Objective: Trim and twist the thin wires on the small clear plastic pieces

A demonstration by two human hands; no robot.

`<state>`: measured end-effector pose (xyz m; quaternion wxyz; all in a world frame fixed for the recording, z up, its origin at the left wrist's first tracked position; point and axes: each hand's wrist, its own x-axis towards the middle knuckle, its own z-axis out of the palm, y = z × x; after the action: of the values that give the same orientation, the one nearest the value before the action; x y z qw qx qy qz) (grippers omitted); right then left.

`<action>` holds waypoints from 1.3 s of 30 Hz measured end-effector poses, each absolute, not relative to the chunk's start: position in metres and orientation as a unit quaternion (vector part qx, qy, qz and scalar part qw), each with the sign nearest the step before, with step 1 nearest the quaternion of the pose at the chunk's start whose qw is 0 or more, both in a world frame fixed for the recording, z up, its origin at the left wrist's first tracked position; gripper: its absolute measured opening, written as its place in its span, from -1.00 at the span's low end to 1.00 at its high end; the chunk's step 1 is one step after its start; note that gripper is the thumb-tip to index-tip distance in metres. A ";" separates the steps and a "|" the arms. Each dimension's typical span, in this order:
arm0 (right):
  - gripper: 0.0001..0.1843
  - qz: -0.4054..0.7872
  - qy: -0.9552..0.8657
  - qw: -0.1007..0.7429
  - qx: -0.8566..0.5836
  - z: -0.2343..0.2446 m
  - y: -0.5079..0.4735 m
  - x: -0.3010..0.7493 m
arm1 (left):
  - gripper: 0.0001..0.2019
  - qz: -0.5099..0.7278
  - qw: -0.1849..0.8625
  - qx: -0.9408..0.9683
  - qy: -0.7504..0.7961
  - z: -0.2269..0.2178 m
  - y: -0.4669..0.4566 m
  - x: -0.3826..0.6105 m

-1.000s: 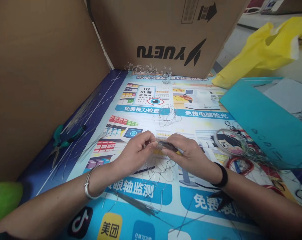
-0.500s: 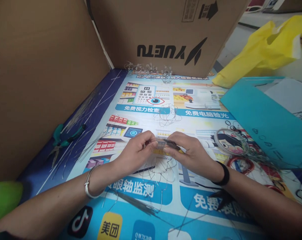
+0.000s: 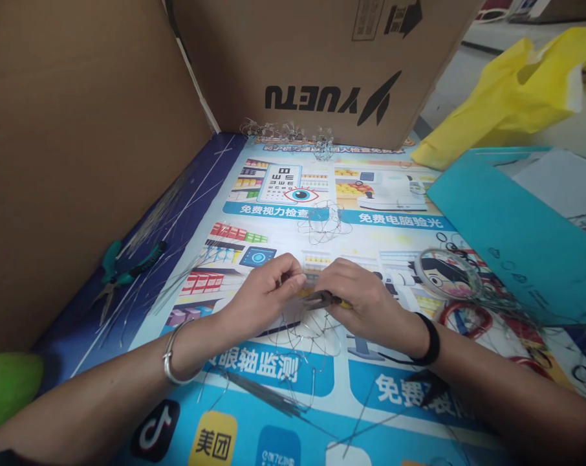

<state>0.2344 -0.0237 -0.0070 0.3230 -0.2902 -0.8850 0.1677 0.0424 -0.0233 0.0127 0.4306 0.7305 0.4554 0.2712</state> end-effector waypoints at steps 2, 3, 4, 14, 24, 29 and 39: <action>-0.92 0.189 -0.867 0.338 -0.314 -0.005 -0.023 0.236 | -0.82 0.276 0.429 0.734 0.448 0.012 -0.023 0.042; -0.94 0.212 -0.853 0.342 -0.332 -0.003 -0.023 0.237 | -0.81 0.280 0.428 0.735 0.446 0.012 -0.023 0.042; -0.93 0.244 -0.838 0.339 -0.352 -0.001 -0.022 0.237 | -0.81 0.283 0.428 0.734 0.445 0.012 -0.023 0.043; -0.82 0.547 -0.707 0.271 -0.358 0.008 -0.018 0.233 | -0.84 0.289 0.430 0.733 0.440 0.009 -0.024 0.044; -0.84 0.607 -0.648 0.295 -0.352 0.003 -0.012 0.237 | -0.94 0.247 0.416 0.750 0.451 0.013 -0.023 0.045; -0.86 0.623 -0.643 0.283 -0.344 0.002 -0.011 0.237 | -0.94 0.218 0.390 0.783 0.433 0.013 -0.023 0.045; -0.85 0.628 -0.650 0.267 -0.334 0.002 -0.011 0.236 | -0.97 0.143 0.338 0.799 0.476 0.013 -0.022 0.048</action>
<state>0.2357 -0.0110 0.0023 0.2673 -0.3344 -0.6497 0.6282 0.0484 -0.0223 0.0130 0.3377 0.7992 0.4763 0.1430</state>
